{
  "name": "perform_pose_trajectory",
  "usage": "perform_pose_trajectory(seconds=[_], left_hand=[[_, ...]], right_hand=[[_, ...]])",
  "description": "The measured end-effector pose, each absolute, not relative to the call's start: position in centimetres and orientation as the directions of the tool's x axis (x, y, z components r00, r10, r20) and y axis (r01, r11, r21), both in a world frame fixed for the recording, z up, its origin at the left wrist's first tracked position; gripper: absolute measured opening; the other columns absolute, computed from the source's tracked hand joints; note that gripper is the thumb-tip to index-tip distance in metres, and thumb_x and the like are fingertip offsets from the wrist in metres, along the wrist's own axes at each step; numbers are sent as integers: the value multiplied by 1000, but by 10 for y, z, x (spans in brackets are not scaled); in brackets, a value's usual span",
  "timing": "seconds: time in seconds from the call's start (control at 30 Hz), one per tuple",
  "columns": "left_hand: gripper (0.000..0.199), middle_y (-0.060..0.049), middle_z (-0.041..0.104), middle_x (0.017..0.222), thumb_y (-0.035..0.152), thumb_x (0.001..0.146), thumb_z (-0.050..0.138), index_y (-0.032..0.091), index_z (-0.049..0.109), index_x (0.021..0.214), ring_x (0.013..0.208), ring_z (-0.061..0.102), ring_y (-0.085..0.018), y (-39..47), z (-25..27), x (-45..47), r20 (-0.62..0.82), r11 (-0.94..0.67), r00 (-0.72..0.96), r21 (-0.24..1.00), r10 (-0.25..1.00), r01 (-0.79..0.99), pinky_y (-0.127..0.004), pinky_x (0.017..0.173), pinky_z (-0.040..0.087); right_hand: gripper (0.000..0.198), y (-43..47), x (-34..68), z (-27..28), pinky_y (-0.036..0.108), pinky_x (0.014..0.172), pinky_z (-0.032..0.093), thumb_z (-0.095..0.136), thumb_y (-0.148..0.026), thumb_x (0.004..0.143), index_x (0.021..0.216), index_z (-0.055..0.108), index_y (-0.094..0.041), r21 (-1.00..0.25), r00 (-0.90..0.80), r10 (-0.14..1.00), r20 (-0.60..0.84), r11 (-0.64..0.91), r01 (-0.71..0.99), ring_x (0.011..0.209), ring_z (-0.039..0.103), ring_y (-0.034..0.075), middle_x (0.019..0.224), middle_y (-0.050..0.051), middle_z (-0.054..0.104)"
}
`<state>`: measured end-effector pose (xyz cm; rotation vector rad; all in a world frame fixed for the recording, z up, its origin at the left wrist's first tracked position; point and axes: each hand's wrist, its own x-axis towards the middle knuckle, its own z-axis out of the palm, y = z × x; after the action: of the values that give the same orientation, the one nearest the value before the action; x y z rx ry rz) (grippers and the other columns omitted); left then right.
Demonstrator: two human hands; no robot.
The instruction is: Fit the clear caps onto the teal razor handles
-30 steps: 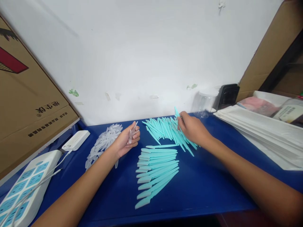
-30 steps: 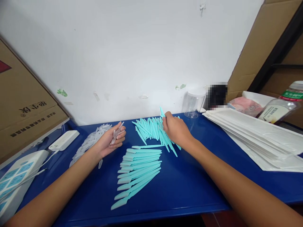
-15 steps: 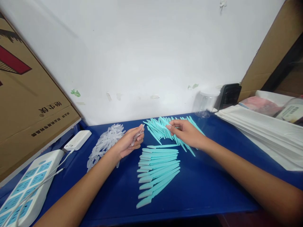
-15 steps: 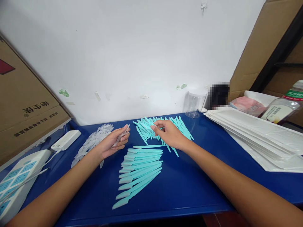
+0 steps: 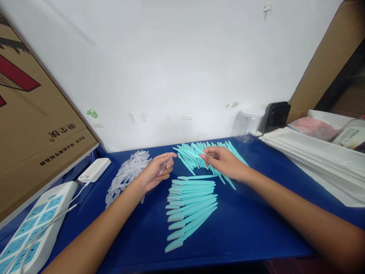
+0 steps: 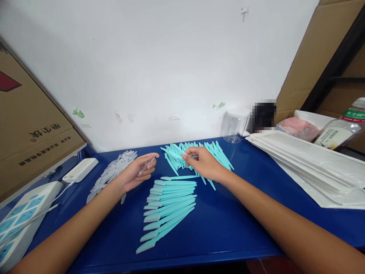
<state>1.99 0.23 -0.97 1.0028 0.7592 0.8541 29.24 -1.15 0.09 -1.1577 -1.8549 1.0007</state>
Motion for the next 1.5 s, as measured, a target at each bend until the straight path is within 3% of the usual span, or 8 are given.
perform_pose_trajectory(seconds=[0.4,0.53,0.7,0.9,1.17,1.5], left_hand=[[30,6,47,70,36,89,74,17,52,85,40,25,0,-1,-10,24,-113,235,450,946,886,-225,-13,32,15],[30,5,48,72,35,88,75,16,53,80,40,26,0,-3,-8,26,-131,230,423,954,897,-191,-14,32,15],[24,4,53,74,32,86,77,15,59,87,40,26,1,-2,-10,26,-126,211,378,958,917,-194,-14,32,17],[23,2,57,78,30,84,78,14,61,87,42,26,1,0,-12,25,-122,220,387,950,914,-221,-13,33,17],[25,1,58,80,32,86,77,14,61,85,42,26,1,2,-14,24,-101,197,384,956,918,-218,-13,32,17],[26,2,57,79,34,88,76,13,60,84,41,23,1,-1,-13,25,-110,212,414,954,904,-211,-14,32,17]], right_hand=[[37,-14,290,-3,27,53,31,64,-55,90,84,69,-19,-906,-408,904,128,274,324,58,48,13,74,2,66],[36,-15,289,-2,27,59,38,72,-53,85,89,72,-18,-938,-412,906,94,219,269,68,58,15,77,4,71],[35,-15,289,-2,27,57,35,70,-52,86,95,73,-18,-941,-407,911,67,194,279,67,58,15,79,4,73],[29,-14,290,-4,29,70,44,72,-45,85,98,71,-19,-940,-410,907,97,219,262,82,63,17,89,3,72],[39,-15,292,-2,28,51,28,59,-55,92,83,70,-19,-911,-438,893,100,259,320,54,43,11,80,5,74],[38,-15,291,-1,28,51,30,62,-55,91,82,71,-19,-917,-431,894,123,268,294,56,49,13,80,5,76]])
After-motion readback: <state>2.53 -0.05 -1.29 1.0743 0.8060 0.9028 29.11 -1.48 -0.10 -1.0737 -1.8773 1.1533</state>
